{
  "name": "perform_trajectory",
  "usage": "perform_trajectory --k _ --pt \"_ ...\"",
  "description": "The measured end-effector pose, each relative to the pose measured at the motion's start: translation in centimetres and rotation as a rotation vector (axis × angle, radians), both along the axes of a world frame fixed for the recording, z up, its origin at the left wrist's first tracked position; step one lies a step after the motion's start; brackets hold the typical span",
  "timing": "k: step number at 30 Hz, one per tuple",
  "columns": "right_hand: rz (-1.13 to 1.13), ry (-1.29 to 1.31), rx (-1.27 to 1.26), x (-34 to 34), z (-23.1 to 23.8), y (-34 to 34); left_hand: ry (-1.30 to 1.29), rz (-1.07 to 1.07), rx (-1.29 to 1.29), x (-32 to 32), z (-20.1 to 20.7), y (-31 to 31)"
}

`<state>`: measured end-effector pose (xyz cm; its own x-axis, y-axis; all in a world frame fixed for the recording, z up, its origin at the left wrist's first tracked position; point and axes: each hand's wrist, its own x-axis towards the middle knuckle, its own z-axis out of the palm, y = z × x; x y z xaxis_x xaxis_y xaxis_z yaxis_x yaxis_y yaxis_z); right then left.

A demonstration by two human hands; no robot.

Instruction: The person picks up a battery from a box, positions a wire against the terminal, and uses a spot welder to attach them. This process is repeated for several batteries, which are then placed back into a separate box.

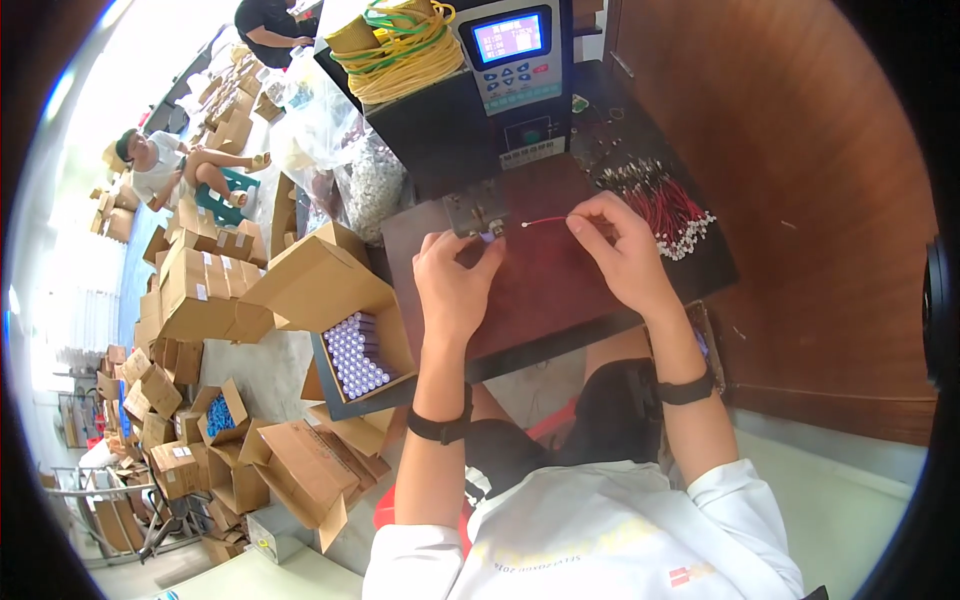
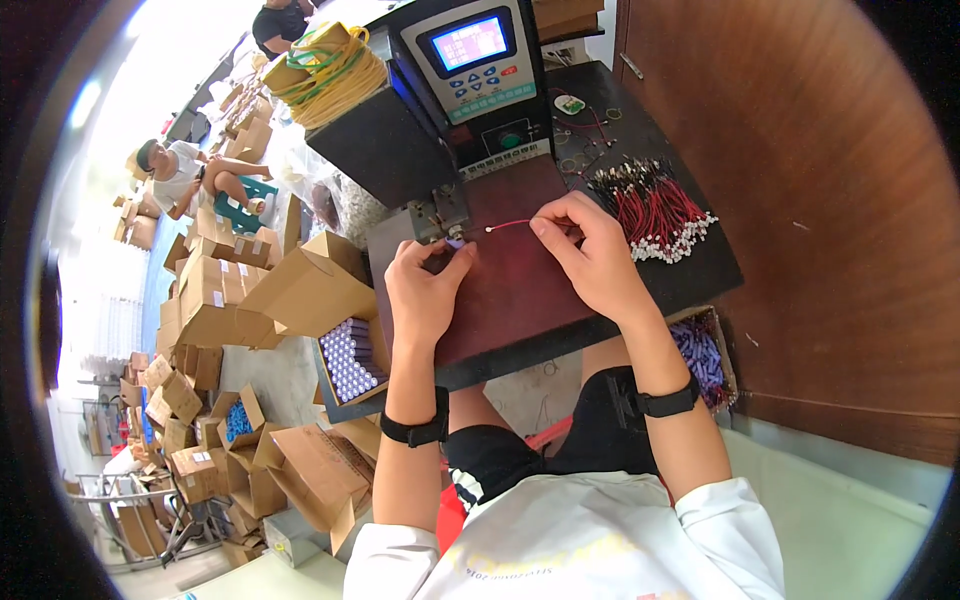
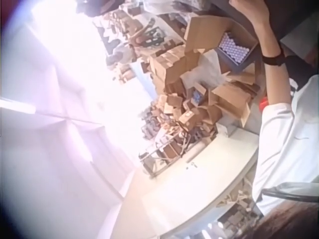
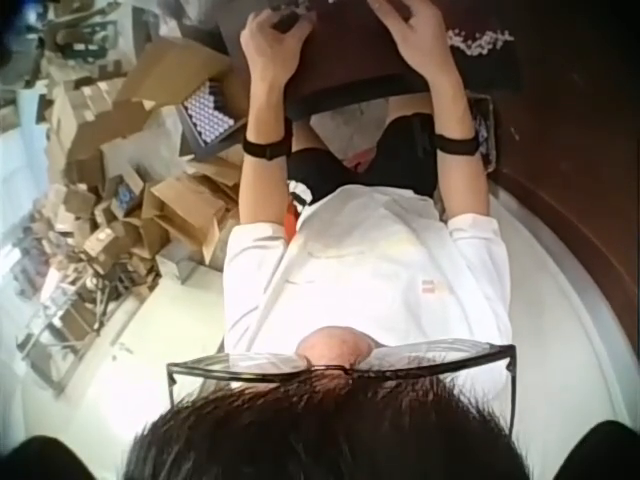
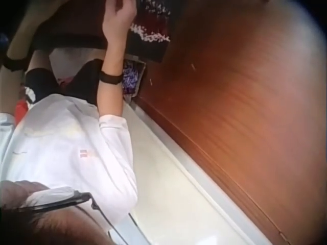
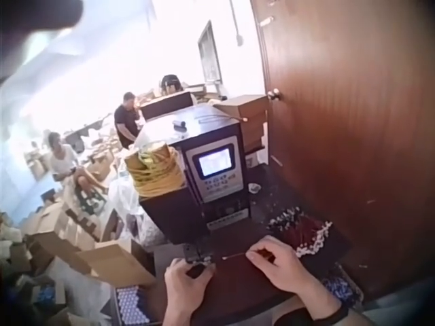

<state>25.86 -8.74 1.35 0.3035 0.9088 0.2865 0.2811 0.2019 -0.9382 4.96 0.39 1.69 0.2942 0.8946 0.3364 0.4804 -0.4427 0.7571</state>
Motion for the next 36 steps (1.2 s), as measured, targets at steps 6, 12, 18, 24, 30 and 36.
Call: perform_trajectory --k 6,12,18,24,30,36 --pt "-0.014 -0.032 -0.008 0.1 -0.1 0.0 -0.004 -0.01 0.012 0.1 0.0 0.0" --pt "-0.018 -0.024 -0.001 0.1 -0.1 0.1 0.078 -0.003 -0.029 0.1 0.7 -0.1" --pt "-0.041 0.036 -0.001 -0.1 -0.4 -0.1 -0.186 0.004 -0.197 0.1 0.6 -0.2" --pt "-0.016 0.078 -0.032 -1.9 0.6 -0.1 -0.159 -0.008 -0.07 -0.6 -1.5 0.1" --pt "-0.132 -0.047 0.028 -3.8 -0.3 1.0 -0.105 -0.001 -0.002 0.4 -0.4 -0.1" --pt "-0.176 -0.052 0.05 -4.4 -0.2 1.5 0.017 -0.054 0.056 0.3 -0.5 0.2"
